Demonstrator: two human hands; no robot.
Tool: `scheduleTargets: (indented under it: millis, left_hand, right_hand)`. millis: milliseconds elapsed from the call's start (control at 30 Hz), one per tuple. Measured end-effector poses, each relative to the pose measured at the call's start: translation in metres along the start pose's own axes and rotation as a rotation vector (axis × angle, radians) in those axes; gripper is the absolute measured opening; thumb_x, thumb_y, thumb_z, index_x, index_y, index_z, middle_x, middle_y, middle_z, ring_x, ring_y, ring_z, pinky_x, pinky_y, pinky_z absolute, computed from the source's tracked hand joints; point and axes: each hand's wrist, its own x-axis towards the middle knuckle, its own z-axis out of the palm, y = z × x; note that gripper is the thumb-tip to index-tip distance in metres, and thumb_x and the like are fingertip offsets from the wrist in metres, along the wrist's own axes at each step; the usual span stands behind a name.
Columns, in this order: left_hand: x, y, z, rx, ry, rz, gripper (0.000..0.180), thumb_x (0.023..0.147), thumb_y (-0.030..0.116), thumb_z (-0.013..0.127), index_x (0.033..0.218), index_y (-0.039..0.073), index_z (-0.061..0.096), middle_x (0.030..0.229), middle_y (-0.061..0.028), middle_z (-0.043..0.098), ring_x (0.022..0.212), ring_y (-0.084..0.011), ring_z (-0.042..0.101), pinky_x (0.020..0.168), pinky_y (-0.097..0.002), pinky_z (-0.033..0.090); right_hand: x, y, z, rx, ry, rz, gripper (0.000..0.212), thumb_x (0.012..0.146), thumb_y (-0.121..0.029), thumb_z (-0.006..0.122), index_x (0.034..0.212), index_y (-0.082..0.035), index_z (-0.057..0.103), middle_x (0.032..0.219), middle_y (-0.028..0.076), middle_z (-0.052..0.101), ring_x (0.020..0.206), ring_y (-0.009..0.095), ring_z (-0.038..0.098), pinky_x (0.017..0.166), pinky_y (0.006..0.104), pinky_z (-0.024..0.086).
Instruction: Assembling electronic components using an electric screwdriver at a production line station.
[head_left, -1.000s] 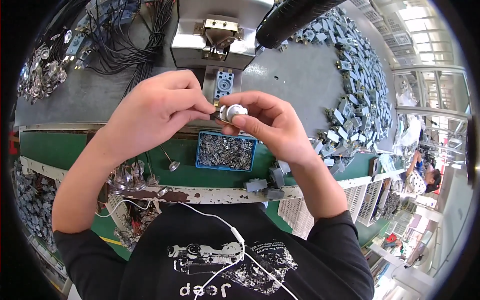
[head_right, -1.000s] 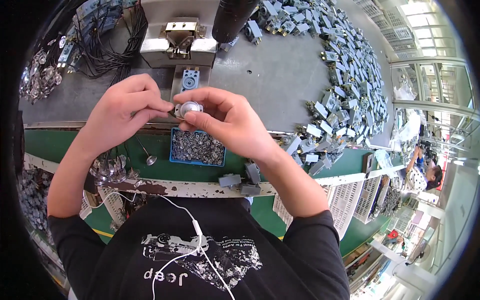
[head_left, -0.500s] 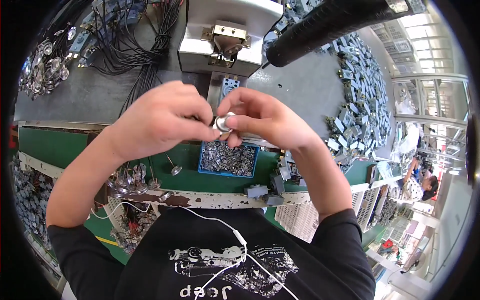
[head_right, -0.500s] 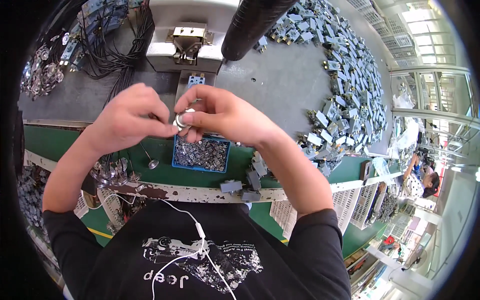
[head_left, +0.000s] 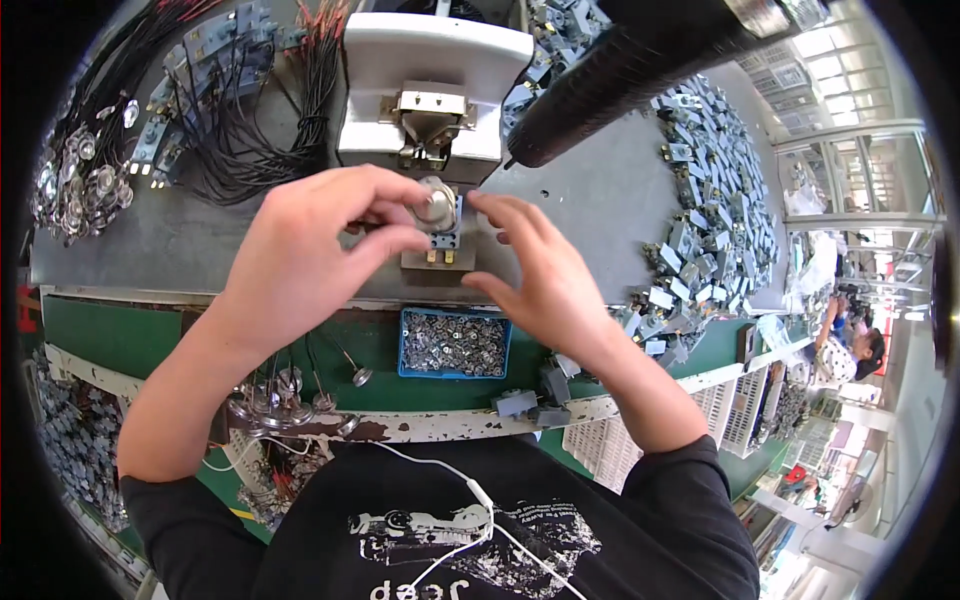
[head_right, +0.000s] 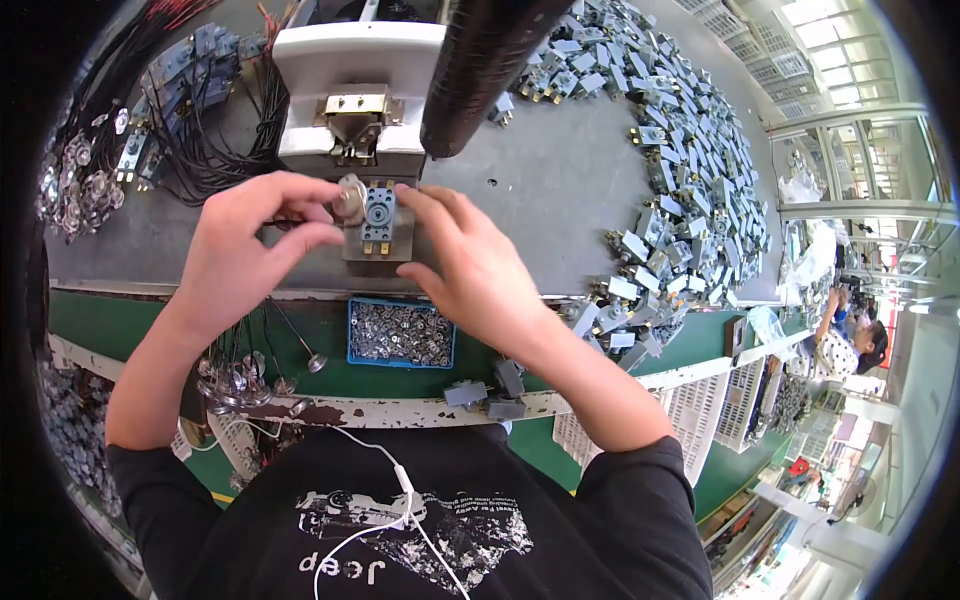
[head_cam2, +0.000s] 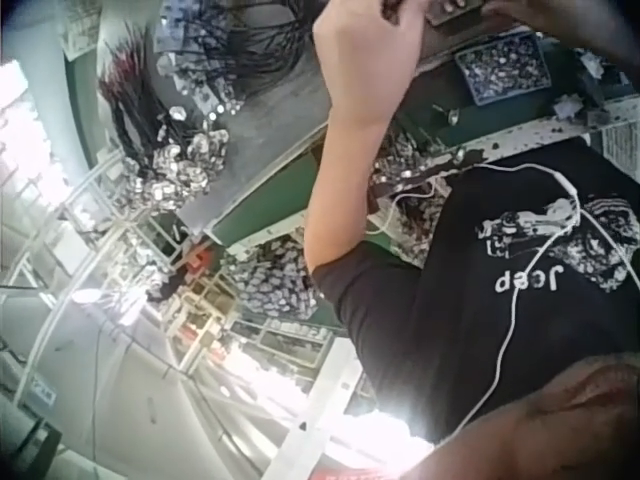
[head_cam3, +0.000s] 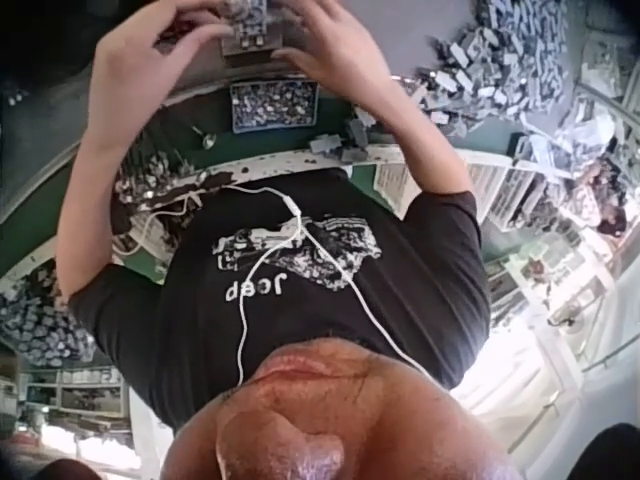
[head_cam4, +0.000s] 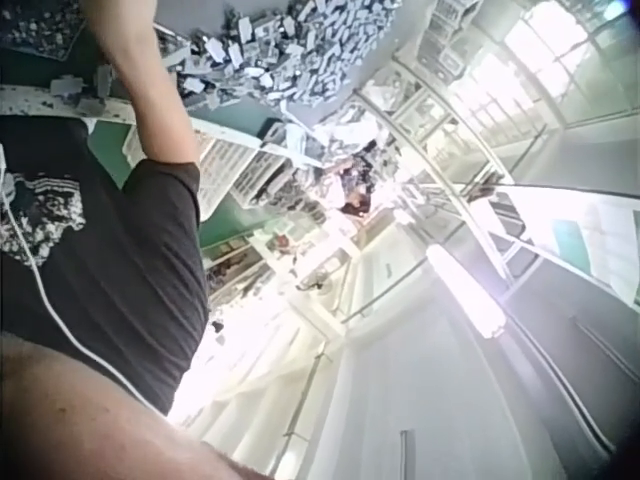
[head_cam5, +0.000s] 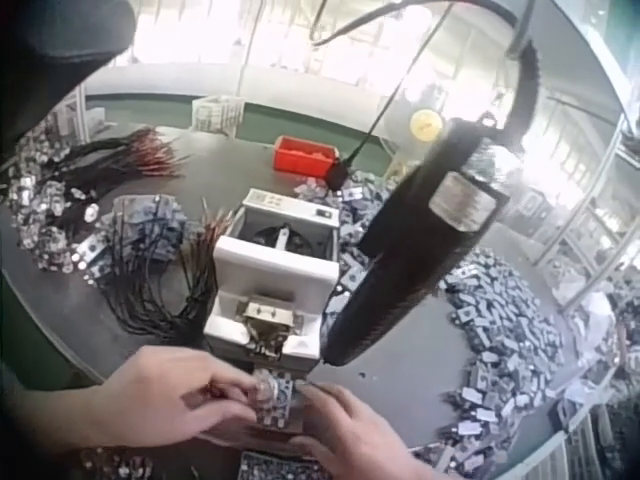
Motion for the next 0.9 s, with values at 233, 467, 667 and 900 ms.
scheduleTargets:
  millis: [233, 467, 667, 900]
  left_hand:
    - [0.01, -0.017, 0.015, 0.073, -0.044, -0.087, 0.026, 0.083, 0.009, 0.079, 0.107, 0.001, 0.074, 0.088, -0.0095, 0.073, 0.077, -0.0196, 0.071, 0.072, -0.0312, 0.056]
    - [0.014, -0.027, 0.013, 0.135, -0.246, -0.035, 0.027, 0.078, 0.009, 0.084, 0.104, 0.004, 0.076, 0.081, -0.0076, 0.068, 0.08, -0.0255, 0.064, 0.073, -0.0373, 0.051]
    - [0.022, -0.026, 0.013, 0.157, -0.272, 0.006, 0.023, 0.082, 0.015, 0.082, 0.101, 0.006, 0.076, 0.08, -0.0072, 0.069, 0.077, -0.0261, 0.067, 0.07, -0.0378, 0.053]
    - [0.017, -0.021, 0.012, 0.164, -0.253, -0.087, 0.021, 0.083, 0.017, 0.081, 0.101, 0.008, 0.076, 0.08, -0.0065, 0.068, 0.077, -0.026, 0.067, 0.069, -0.0376, 0.053]
  right_hand:
    - [-0.006, 0.0, -0.009, 0.223, 0.165, -0.028, 0.06, 0.09, 0.002, 0.073, 0.146, -0.004, 0.051, 0.133, 0.016, 0.064, 0.114, 0.026, 0.068, 0.095, 0.035, 0.057]
    - [0.056, -0.005, -0.077, 0.357, 0.935, -0.63, 0.042, 0.102, -0.001, 0.054, 0.144, 0.002, 0.045, 0.131, 0.028, 0.062, 0.113, 0.031, 0.067, 0.085, 0.0443, 0.058]
    - [0.097, 0.007, -0.087, 0.447, 0.929, -0.497, 0.046, 0.1, -0.003, 0.06, 0.142, 0.002, 0.044, 0.123, 0.024, 0.063, 0.105, 0.027, 0.067, 0.08, 0.04, 0.057]
    - [0.063, -0.024, -0.095, 0.6, 0.809, -0.348, 0.052, 0.096, -0.005, 0.068, 0.14, 0.003, 0.042, 0.112, 0.019, 0.066, 0.094, 0.021, 0.068, 0.074, 0.034, 0.056]
